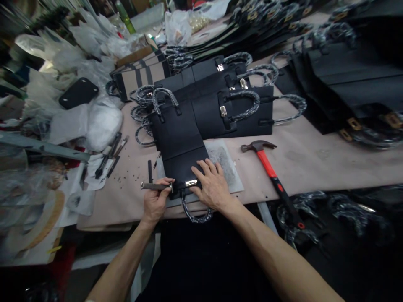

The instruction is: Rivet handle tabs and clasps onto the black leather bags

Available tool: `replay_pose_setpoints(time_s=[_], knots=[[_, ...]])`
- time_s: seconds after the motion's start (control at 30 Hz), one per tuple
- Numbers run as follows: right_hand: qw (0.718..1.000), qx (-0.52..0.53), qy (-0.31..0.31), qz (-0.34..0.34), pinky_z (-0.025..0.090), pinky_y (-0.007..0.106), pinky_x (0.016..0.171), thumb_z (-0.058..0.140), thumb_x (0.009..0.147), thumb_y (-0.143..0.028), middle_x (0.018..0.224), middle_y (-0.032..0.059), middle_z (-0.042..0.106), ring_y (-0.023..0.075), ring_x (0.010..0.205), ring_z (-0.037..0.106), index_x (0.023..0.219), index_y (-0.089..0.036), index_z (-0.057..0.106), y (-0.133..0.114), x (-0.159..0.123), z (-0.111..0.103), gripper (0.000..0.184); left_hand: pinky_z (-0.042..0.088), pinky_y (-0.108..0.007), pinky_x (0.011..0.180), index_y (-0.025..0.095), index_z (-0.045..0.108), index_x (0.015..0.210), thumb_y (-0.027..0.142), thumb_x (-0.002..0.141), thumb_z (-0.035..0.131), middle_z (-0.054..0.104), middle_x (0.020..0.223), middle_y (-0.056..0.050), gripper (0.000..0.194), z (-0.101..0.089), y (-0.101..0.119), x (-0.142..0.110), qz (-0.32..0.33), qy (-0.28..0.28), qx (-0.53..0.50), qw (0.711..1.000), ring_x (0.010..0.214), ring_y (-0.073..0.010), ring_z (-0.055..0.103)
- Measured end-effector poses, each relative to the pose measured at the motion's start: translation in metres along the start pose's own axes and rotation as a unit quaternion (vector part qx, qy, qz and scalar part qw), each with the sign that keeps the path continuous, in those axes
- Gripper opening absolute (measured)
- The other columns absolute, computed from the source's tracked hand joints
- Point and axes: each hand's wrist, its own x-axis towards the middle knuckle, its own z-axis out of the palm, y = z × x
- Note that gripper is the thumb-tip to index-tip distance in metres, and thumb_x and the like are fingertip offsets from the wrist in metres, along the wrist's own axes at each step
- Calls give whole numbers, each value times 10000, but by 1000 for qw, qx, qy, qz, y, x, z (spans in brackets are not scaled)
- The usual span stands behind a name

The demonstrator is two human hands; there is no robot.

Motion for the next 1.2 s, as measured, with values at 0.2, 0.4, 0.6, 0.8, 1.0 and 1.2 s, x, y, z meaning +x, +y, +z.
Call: replay_pose_setpoints(time_s=[0.2, 0.4, 0.6, 0.8, 1.0, 1.2], knots=[[1000, 12, 6, -2, 219, 631, 1240, 692, 903, -480, 1605, 144, 444, 398, 1519, 310, 1495, -209, 535, -1, 0, -1, 669, 600, -414, 997, 200, 671, 1028, 176, 964, 635, 752, 1144, -104, 77, 6, 5, -12, 89, -14, 42, 995, 1103, -222, 724], [1000, 25, 10, 4, 219, 614, 1249, 693, 894, -488, 1605, 127, 446, 384, 1518, 314, 1489, -219, 542, -3, 1, 0, 671, 649, -360, 779, 180, 664, 965, 410, 938, 725, 764, 1009, -73, 240, -3, -7, 1, -151, 185, -165, 957, 871, -213, 774], [986, 146, 75, -29, 328, 592, 1208, 590, 953, -394, 1520, 141, 531, 329, 1444, 441, 1425, -208, 578, 24, -8, -6, 508, 622, -387, 932, 165, 735, 986, 372, 825, 852, 785, 1054, -87, 286, -9, -4, 7, -159, 185, -196, 950, 978, -233, 770], [978, 149, 148, 3, 434, 558, 1117, 651, 890, -295, 1351, 167, 632, 330, 1294, 559, 1251, -168, 661, 67, -21, -12, 383, 608, -417, 996, 176, 748, 966, 306, 855, 817, 787, 1086, -83, 185, 39, 26, 22, -107, 102, -195, 970, 1016, -236, 767], [991, 81, 109, 8, 401, 565, 1129, 665, 918, -323, 1394, 142, 621, 350, 1363, 484, 1255, -194, 666, 57, -23, -9, 362, 601, -422, 1009, 186, 748, 970, 279, 866, 785, 787, 1089, -83, 145, 68, 33, 33, -88, 33, -174, 980, 1055, -239, 750], [995, 28, 91, 19, 332, 593, 1155, 643, 954, -319, 1406, 143, 625, 367, 1382, 473, 1303, -180, 634, 45, -26, -8, 376, 587, -415, 1027, 189, 748, 961, 235, 871, 763, 784, 1104, -80, 102, 74, 32, 34, -89, 4, -167, 982, 1077, -233, 739]])
